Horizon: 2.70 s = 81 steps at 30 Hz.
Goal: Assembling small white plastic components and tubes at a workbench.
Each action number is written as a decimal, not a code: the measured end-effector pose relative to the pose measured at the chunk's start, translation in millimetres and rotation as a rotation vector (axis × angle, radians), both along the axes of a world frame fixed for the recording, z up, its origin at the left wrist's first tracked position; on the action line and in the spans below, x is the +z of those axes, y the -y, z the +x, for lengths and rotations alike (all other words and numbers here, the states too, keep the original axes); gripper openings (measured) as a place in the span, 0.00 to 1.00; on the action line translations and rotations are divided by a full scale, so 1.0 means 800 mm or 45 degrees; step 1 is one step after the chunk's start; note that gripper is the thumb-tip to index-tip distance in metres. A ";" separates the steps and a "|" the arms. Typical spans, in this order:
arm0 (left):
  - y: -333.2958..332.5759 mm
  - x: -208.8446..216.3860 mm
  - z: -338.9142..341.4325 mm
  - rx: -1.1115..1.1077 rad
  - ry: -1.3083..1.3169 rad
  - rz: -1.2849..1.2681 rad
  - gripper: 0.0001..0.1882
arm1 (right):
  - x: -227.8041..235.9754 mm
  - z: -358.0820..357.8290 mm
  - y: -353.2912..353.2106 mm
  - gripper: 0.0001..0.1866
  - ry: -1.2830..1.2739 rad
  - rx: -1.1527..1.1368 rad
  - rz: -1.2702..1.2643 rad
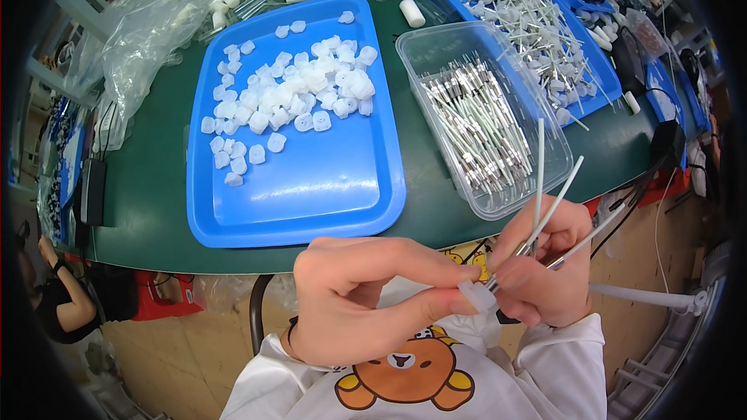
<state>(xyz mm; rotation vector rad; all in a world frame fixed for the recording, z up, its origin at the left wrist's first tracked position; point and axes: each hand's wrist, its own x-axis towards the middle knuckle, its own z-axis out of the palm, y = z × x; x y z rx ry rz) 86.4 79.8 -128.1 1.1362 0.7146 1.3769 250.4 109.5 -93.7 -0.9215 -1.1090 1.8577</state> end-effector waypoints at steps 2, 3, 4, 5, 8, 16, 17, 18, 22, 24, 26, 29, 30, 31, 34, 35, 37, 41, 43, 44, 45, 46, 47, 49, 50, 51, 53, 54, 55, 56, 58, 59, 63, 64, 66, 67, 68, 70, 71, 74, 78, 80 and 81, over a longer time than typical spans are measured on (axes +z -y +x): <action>0.000 0.001 -0.001 -0.024 -0.002 -0.047 0.09 | -0.002 0.001 0.000 0.05 0.000 0.035 0.002; 0.000 0.000 -0.001 -0.032 0.009 -0.054 0.09 | -0.003 0.002 0.002 0.05 0.001 0.050 0.005; 0.000 0.000 0.000 -0.040 0.022 -0.061 0.09 | -0.003 0.002 0.003 0.05 -0.012 0.045 -0.008; -0.001 -0.001 0.003 -0.022 0.024 -0.014 0.09 | -0.002 0.004 0.005 0.05 -0.026 0.033 -0.017; -0.002 -0.009 0.013 0.042 0.007 0.125 0.09 | -0.003 0.006 0.011 0.05 -0.085 0.024 -0.019; -0.013 -0.010 0.018 0.315 -0.267 0.303 0.09 | 0.019 -0.001 -0.004 0.06 0.227 -0.109 0.103; -0.020 -0.003 0.023 0.375 -0.418 0.310 0.09 | 0.034 0.009 -0.011 0.07 0.380 -0.194 0.196; -0.025 -0.003 0.019 0.484 -0.584 0.305 0.08 | 0.039 0.011 -0.027 0.07 0.522 -0.230 0.291; -0.045 -0.012 -0.012 0.833 -1.105 0.178 0.07 | 0.057 0.042 -0.107 0.09 1.132 -0.404 0.769; -0.050 -0.013 -0.025 0.982 -1.369 0.154 0.08 | 0.059 0.071 -0.147 0.11 1.426 -0.351 0.908; -0.050 -0.016 -0.036 1.048 -1.568 0.125 0.09 | 0.051 0.092 -0.177 0.12 1.772 -0.540 1.068; -0.051 -0.017 -0.046 1.016 -1.671 0.094 0.11 | 0.047 0.101 -0.188 0.15 1.933 -0.658 1.202; -0.053 -0.017 -0.046 1.009 -1.666 0.084 0.12 | 0.048 0.100 -0.187 0.17 1.924 -0.668 1.226; -0.054 -0.016 -0.045 1.001 -1.661 0.075 0.13 | 0.052 0.099 -0.183 0.17 1.773 -0.614 1.144; -0.056 -0.021 -0.047 1.003 -1.713 0.057 0.13 | 0.056 0.067 -0.159 0.19 1.277 -0.392 0.869; -0.057 -0.022 -0.046 1.002 -1.719 0.056 0.12 | 0.056 0.061 -0.151 0.19 1.102 -0.312 0.766; -0.058 -0.023 -0.046 1.002 -1.732 0.052 0.11 | 0.053 0.051 -0.137 0.19 0.744 -0.140 0.530; -0.059 -0.023 -0.043 1.011 -1.735 0.009 0.09 | 0.038 0.036 -0.116 0.18 0.247 0.183 0.026; -0.059 -0.020 -0.040 1.011 -1.714 0.000 0.09 | 0.035 0.032 -0.109 0.17 0.114 0.283 -0.123; -0.058 -0.020 -0.041 1.008 -1.701 0.002 0.09 | 0.032 0.028 -0.109 0.17 0.060 0.320 -0.168; -0.058 -0.021 -0.042 1.005 -1.687 0.004 0.09 | 0.031 0.025 -0.107 0.17 0.007 0.356 -0.213; -0.057 -0.022 -0.043 1.001 -1.672 0.007 0.09 | 0.031 0.021 -0.105 0.16 0.029 0.365 -0.192; -0.057 -0.023 -0.044 0.998 -1.664 0.017 0.09 | 0.032 0.018 -0.102 0.16 0.053 0.372 -0.169; -0.057 -0.025 -0.045 0.990 -1.646 0.038 0.09 | 0.031 0.016 -0.098 0.14 0.020 0.392 -0.160; -0.057 -0.025 -0.045 0.991 -1.641 0.041 0.09 | 0.031 0.015 -0.097 0.13 0.069 0.392 -0.114; -0.056 -0.025 -0.045 0.992 -1.635 0.044 0.09 | 0.031 0.014 -0.095 0.13 0.118 0.391 -0.068; -0.056 -0.026 -0.046 0.997 -1.628 0.052 0.09 | 0.030 0.010 -0.092 0.12 0.195 0.343 0.043; -0.056 -0.027 -0.046 1.001 -1.627 0.057 0.09 | 0.028 0.008 -0.092 0.11 0.241 0.295 0.122; -0.056 -0.027 -0.046 1.005 -1.625 0.062 0.09 | 0.025 0.005 -0.092 0.10 0.286 0.246 0.200; -0.055 -0.027 -0.046 1.003 -1.618 0.061 0.09 | 0.022 0.004 -0.092 0.10 0.331 0.196 0.278; -0.055 -0.027 -0.045 0.999 -1.605 0.060 0.09 | 0.017 0.005 -0.096 0.09 0.492 0.171 0.421; -0.054 -0.025 -0.045 0.979 -1.593 0.034 0.09 | 0.016 0.006 -0.098 0.09 0.572 0.160 0.491; -0.053 -0.022 -0.044 0.942 -1.564 -0.015 0.09 | 0.013 0.011 -0.100 0.08 0.871 0.149 0.618; -0.053 -0.022 -0.044 0.943 -1.562 -0.013 0.09 | 0.006 0.013 -0.103 0.07 0.825 0.120 0.741; -0.053 -0.020 -0.042 0.964 -1.501 -0.020 0.09 | 0.002 0.017 -0.106 0.06 0.780 0.056 0.922; -0.054 -0.019 -0.041 0.974 -1.470 -0.023 0.09 | 0.004 0.018 -0.107 0.06 0.785 0.020 0.981; -0.054 -0.018 -0.040 0.961 -1.392 0.001 0.09 | 0.006 0.020 -0.107 0.06 0.789 -0.016 1.038; -0.053 -0.013 -0.038 0.932 -1.235 0.050 0.09 | 0.013 0.025 -0.104 0.06 0.723 -0.025 1.061; -0.049 -0.011 -0.038 0.887 -1.077 0.087 0.10 | 0.016 0.024 -0.103 0.07 0.676 -0.012 1.073; -0.040 -0.005 -0.026 0.646 -0.583 0.182 0.12 | 0.037 0.018 -0.076 0.08 0.395 -0.022 0.614; -0.021 0.008 -0.004 0.151 0.075 -0.001 0.13 | 0.024 0.014 -0.053 0.11 0.168 0.011 0.717; -0.012 0.021 0.010 0.036 0.367 -0.293 0.12 | 0.018 0.012 -0.044 0.11 0.121 -0.007 0.777; -0.009 0.022 0.014 0.001 0.391 -0.355 0.13 | 0.016 0.011 -0.041 0.11 0.101 -0.018 0.795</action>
